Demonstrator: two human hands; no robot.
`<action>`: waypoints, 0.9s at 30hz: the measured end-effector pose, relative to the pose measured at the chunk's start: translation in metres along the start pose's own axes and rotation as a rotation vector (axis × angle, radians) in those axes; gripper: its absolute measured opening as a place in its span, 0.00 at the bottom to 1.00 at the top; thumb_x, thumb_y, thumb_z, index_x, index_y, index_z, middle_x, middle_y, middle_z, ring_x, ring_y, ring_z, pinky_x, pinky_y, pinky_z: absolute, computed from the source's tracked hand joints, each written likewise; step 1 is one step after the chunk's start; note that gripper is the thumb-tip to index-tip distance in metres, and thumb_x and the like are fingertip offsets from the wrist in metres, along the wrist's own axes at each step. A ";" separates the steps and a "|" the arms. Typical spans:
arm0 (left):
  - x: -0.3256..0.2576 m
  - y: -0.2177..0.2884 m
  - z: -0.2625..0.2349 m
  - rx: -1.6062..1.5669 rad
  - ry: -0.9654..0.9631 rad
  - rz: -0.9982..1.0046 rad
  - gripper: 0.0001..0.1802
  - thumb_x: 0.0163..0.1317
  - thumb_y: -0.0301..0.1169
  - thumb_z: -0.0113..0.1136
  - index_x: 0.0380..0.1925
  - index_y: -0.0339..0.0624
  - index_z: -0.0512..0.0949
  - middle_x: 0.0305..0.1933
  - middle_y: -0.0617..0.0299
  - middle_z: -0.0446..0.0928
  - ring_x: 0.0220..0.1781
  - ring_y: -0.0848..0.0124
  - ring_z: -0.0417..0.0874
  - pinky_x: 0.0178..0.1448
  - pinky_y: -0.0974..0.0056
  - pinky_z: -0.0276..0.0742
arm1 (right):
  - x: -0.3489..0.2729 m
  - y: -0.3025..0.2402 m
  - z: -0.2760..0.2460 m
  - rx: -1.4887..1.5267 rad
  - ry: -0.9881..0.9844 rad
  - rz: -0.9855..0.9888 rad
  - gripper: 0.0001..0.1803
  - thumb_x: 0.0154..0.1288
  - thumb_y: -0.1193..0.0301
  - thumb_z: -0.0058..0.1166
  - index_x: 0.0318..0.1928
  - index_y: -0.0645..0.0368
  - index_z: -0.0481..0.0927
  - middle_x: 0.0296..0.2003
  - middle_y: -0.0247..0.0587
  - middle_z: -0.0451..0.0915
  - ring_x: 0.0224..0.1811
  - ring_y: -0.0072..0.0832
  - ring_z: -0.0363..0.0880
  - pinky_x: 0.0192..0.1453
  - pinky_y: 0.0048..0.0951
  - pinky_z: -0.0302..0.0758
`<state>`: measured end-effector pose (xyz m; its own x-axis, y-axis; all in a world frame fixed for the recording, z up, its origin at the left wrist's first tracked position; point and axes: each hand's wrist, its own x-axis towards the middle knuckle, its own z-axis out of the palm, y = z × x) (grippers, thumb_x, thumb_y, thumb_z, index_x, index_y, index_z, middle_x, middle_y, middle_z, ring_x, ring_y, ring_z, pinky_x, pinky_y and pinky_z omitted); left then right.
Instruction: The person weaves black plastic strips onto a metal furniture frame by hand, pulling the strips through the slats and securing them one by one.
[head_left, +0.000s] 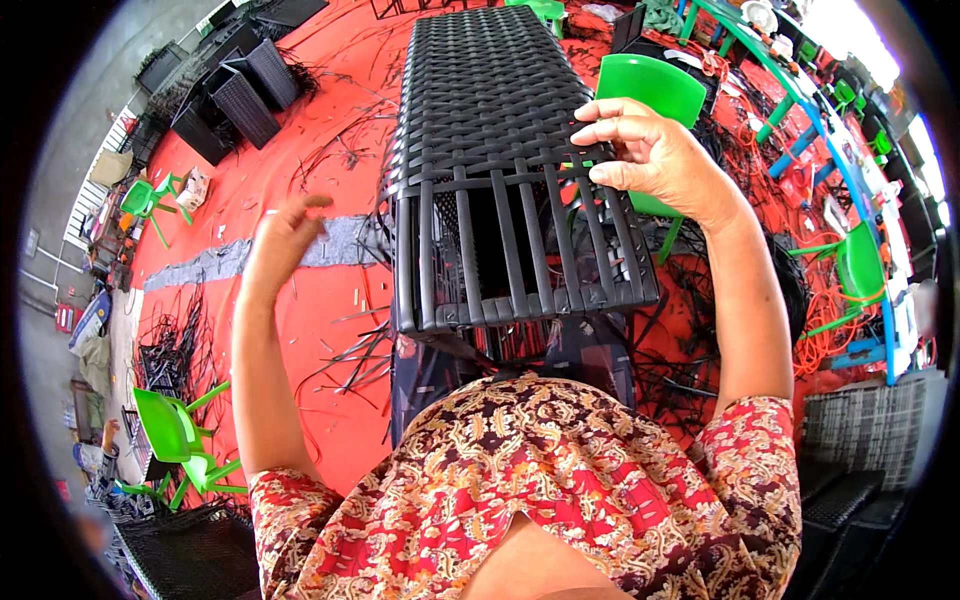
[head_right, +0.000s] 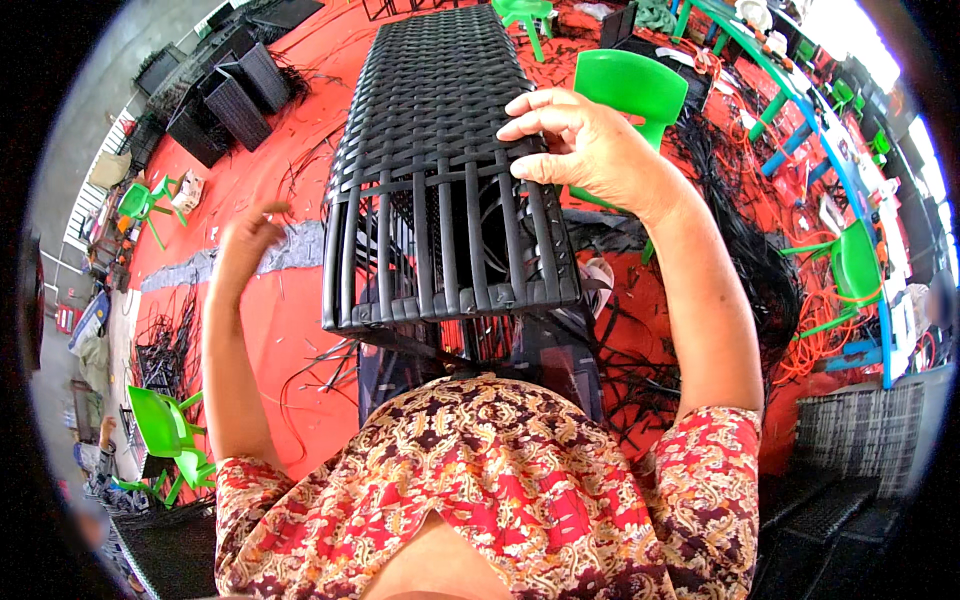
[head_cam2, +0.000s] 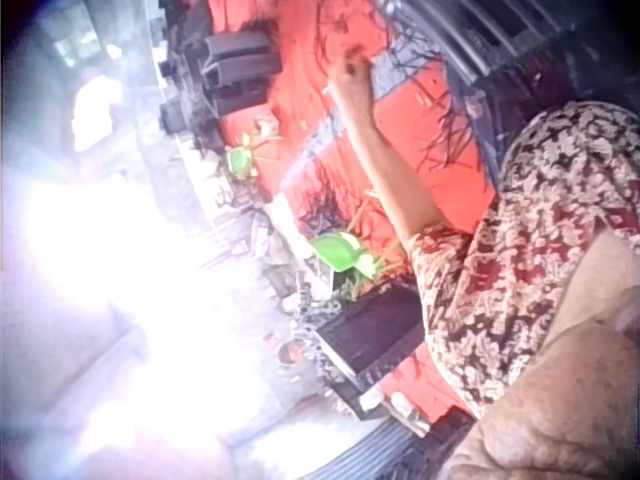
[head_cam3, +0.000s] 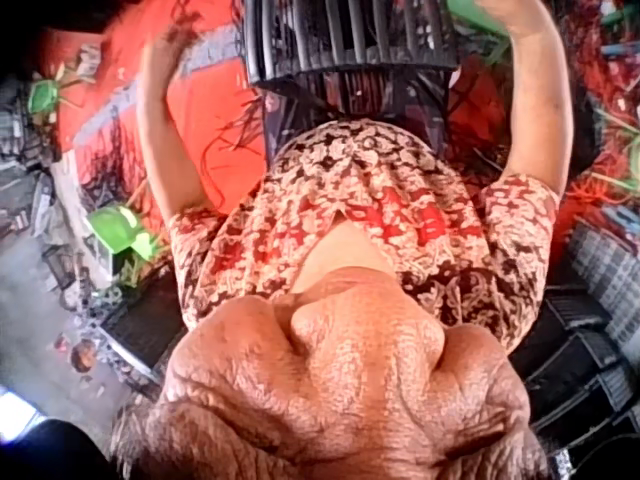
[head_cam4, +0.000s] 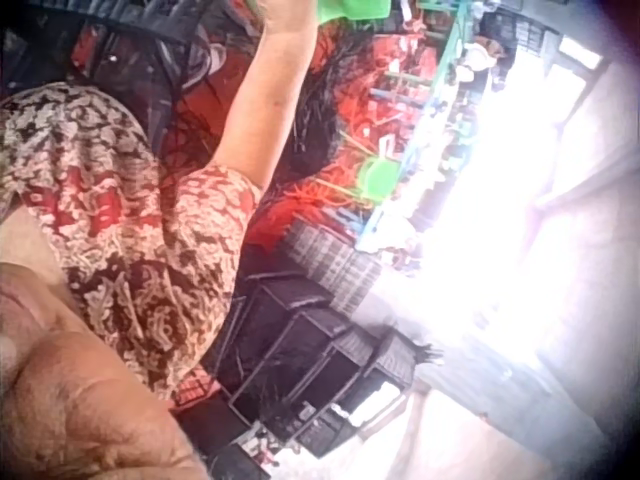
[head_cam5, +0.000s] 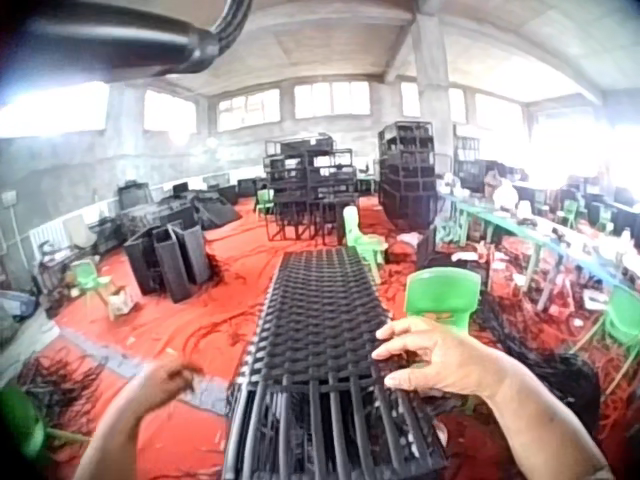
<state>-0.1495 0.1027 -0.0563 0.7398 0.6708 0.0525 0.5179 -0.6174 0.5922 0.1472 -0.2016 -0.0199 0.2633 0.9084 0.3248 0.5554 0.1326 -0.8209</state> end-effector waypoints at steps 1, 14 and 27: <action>-0.005 0.023 -0.008 -0.163 0.074 0.308 0.17 0.56 0.26 0.58 0.47 0.43 0.77 0.47 0.56 0.77 0.44 0.70 0.79 0.50 0.66 0.74 | 0.002 -0.003 -0.001 -0.067 -0.006 -0.012 0.17 0.53 0.72 0.65 0.45 0.58 0.81 0.53 0.35 0.69 0.49 0.21 0.71 0.52 0.24 0.72; 0.001 0.112 0.026 0.172 -0.039 0.830 0.21 0.57 0.26 0.55 0.53 0.41 0.74 0.62 0.56 0.70 0.65 0.58 0.67 0.67 0.58 0.61 | 0.005 -0.004 0.015 -0.248 0.132 -0.241 0.13 0.53 0.70 0.62 0.40 0.61 0.82 0.45 0.43 0.77 0.48 0.31 0.76 0.54 0.29 0.70; 0.051 0.210 0.074 -0.303 -0.359 0.939 0.15 0.68 0.35 0.48 0.45 0.38 0.79 0.55 0.56 0.75 0.62 0.65 0.70 0.67 0.61 0.60 | 0.016 0.036 0.079 1.152 0.422 -0.087 0.11 0.66 0.72 0.48 0.48 0.57 0.70 0.40 0.31 0.74 0.43 0.19 0.74 0.49 0.25 0.72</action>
<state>0.0284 -0.0234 0.0113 0.8982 -0.2158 0.3829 -0.4224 -0.6646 0.6163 0.1094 -0.1513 -0.0818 0.6133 0.7082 0.3497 -0.3810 0.6531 -0.6545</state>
